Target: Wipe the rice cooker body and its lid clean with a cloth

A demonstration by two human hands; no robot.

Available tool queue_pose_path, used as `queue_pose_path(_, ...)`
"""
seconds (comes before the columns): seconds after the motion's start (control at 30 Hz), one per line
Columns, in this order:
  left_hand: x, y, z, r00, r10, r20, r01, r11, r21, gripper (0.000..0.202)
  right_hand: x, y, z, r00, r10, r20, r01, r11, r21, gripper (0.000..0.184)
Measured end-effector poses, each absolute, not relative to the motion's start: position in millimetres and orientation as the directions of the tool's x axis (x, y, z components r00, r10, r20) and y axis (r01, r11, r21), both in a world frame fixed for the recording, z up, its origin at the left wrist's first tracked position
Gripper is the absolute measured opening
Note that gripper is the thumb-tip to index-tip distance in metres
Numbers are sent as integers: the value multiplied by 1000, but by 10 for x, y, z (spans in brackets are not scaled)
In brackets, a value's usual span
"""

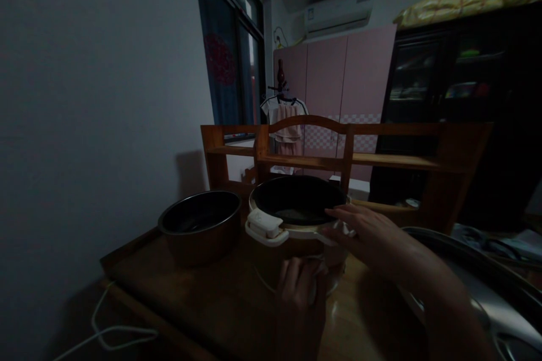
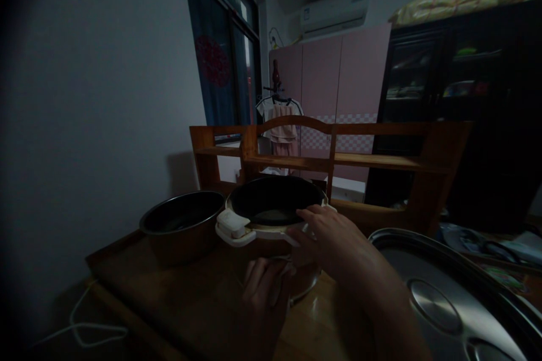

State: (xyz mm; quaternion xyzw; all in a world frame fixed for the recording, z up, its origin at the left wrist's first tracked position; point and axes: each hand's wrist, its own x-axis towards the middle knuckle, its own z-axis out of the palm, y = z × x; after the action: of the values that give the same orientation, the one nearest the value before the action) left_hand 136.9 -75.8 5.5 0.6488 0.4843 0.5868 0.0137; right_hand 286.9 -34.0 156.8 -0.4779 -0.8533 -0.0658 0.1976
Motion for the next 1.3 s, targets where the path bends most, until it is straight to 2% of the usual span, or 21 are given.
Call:
queue_pose_path(0.33,1372,-689,-62,-107,552,827,763,-487,424,17,2862,-376,1607,-484,782,394,824,558,-96,50)
queue_pose_path(0.43,1404,-727,-44,-96,559,823,763,-490,422,18,2853,-379,1615,-475,786,396,831,548,-91,51)
queue_pose_path(0.57,1372,-779,-116,-1,569,823,798,-496,344,22,2853,-368,1607,-475,794,380,837,541,-83,53)
queue_pose_path(0.7,1189,-776,-246,6,558,830,766,-536,354,23,2858,-362,1591,-468,797,382,839,536,-90,55)
queue_pose_path(0.73,1134,-768,-256,-36,546,837,751,-538,383,21,2858,-363,1590,-467,796,386,839,537,-91,56)
queue_pose_path(0.8,1040,-746,-225,-255,536,805,694,-478,539,14,2856,-367,1592,-463,793,396,840,535,-90,56)
queue_pose_path(0.87,988,-719,-127,-515,560,649,547,-368,752,17,2853,-372,1597,-470,790,394,837,541,-85,54)
queue_pose_path(0.9,985,-706,-64,-595,573,564,470,-321,822,21,2852,-374,1599,-474,787,395,835,544,-82,54)
queue_pose_path(0.97,1028,-682,58,-625,597,503,411,-296,862,23,2854,-373,1597,-477,779,407,833,549,-75,53)
queue_pose_path(1.03,1124,-666,131,-568,556,607,489,-365,792,17,2861,-365,1588,-474,769,430,832,551,-68,52)
queue_pose_path(1.1,1235,-661,134,-427,493,758,620,-450,643,12,2870,-354,1576,-475,759,446,830,555,-61,51)
queue_pose_path(1.17,1322,-672,84,-259,450,855,727,-491,479,14,2878,-344,1566,-481,755,446,828,558,-54,51)
queue_pose_path(1.3,1354,-735,-53,-55,459,887,820,-486,302,18,2878,-346,1566,-475,768,429,837,545,-49,51)
